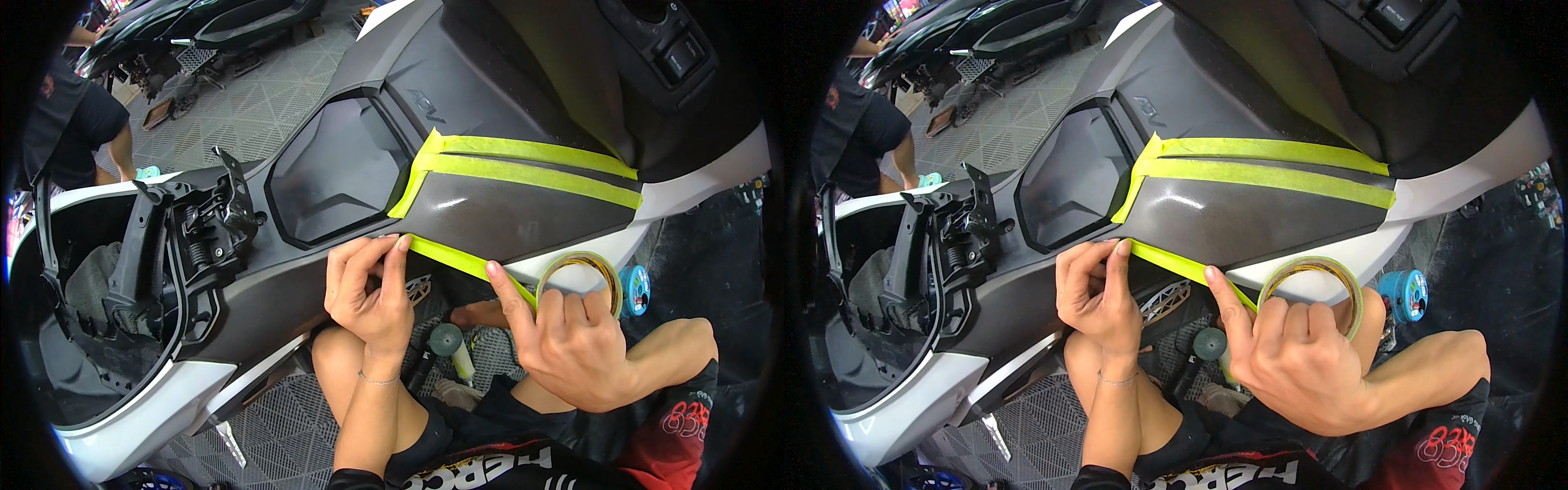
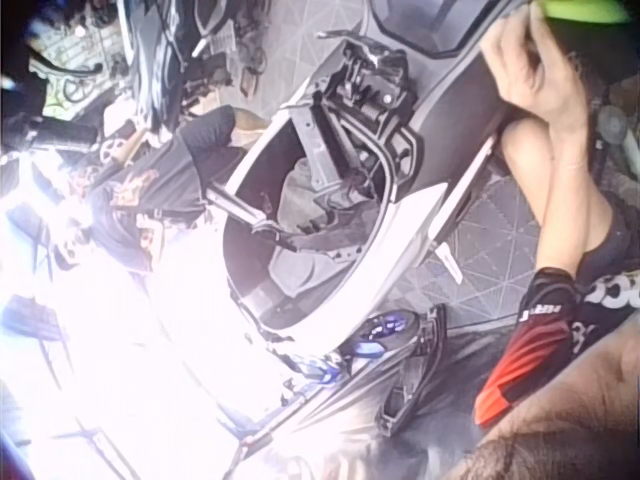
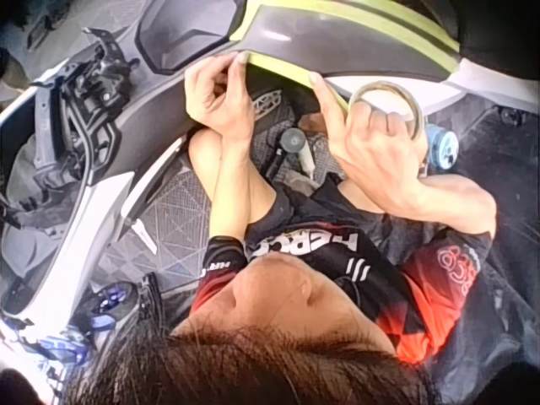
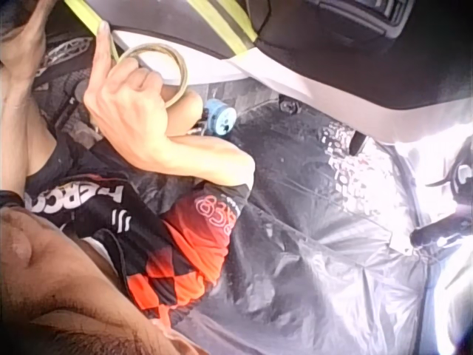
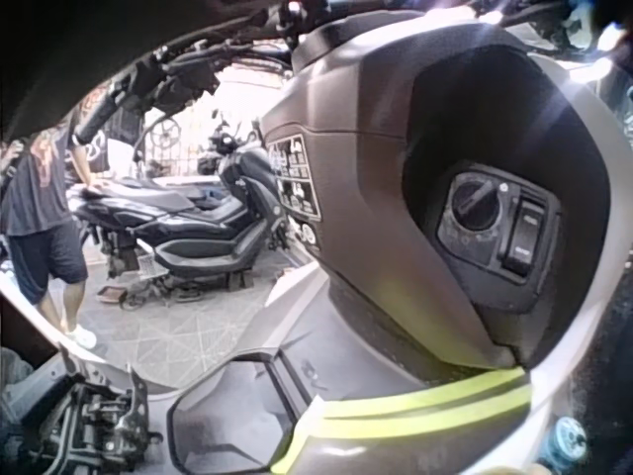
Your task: The person sits on the floor and uses a power polisher to buff the side panel of a white scooter. They apply masking tape to protect adjacent areas, apply a liquid compound, and continue polishing the surface.
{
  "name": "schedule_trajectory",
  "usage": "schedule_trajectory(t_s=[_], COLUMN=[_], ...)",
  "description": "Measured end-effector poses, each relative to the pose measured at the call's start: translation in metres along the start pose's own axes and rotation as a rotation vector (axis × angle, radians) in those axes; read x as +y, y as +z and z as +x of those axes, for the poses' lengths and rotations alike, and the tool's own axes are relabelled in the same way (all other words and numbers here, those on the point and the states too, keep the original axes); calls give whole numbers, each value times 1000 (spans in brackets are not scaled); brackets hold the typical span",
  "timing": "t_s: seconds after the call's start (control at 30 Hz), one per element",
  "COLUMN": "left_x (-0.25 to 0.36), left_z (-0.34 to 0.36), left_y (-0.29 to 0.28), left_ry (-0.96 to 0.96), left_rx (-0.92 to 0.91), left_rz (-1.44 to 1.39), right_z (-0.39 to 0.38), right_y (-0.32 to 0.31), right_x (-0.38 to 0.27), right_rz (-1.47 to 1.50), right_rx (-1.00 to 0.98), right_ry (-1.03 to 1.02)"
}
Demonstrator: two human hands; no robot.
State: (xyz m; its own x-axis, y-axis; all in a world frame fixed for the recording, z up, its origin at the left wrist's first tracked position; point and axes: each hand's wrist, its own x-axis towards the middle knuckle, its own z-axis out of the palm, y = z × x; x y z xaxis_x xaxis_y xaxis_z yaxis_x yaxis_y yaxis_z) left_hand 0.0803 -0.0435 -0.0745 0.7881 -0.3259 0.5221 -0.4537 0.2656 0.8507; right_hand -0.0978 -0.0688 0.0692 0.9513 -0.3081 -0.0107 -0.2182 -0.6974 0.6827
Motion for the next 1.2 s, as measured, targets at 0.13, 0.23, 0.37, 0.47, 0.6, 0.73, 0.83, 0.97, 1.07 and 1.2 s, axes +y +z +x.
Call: schedule_trajectory(t_s=[0.13,0.23,0.37,0.47,0.6,0.73,0.83,0.97,1.07,1.2], left_x=[0,0,3,3,1,4,9,4,-8,-13], left_z=[0,1,0,0,2,-9,-27,-44,-40,-38], left_y=[1,1,1,2,2,-1,-3,1,-1,-1], left_ry=[2,17,4,-58,-63,169,566,612,496,446], left_rx=[-3,3,7,29,71,109,-129,-320,-249,-213], left_rz=[1,10,27,19,27,170,253,394,487,614], right_z=[0,0,1,1,0,-2,-3,-4,-4,-8], right_y=[0,0,-1,-2,-3,0,2,2,1,3], right_x=[0,-1,-1,0,-2,-4,-4,-4,-4,-6], right_rz=[-13,-15,-18,-24,-12,-16,9,30,39,53], right_rx=[-17,-26,-29,-37,-39,-59,-40,-1,-9,-12], right_ry=[-1,-3,-1,-12,-4,-7,-12,-6,-3,7])
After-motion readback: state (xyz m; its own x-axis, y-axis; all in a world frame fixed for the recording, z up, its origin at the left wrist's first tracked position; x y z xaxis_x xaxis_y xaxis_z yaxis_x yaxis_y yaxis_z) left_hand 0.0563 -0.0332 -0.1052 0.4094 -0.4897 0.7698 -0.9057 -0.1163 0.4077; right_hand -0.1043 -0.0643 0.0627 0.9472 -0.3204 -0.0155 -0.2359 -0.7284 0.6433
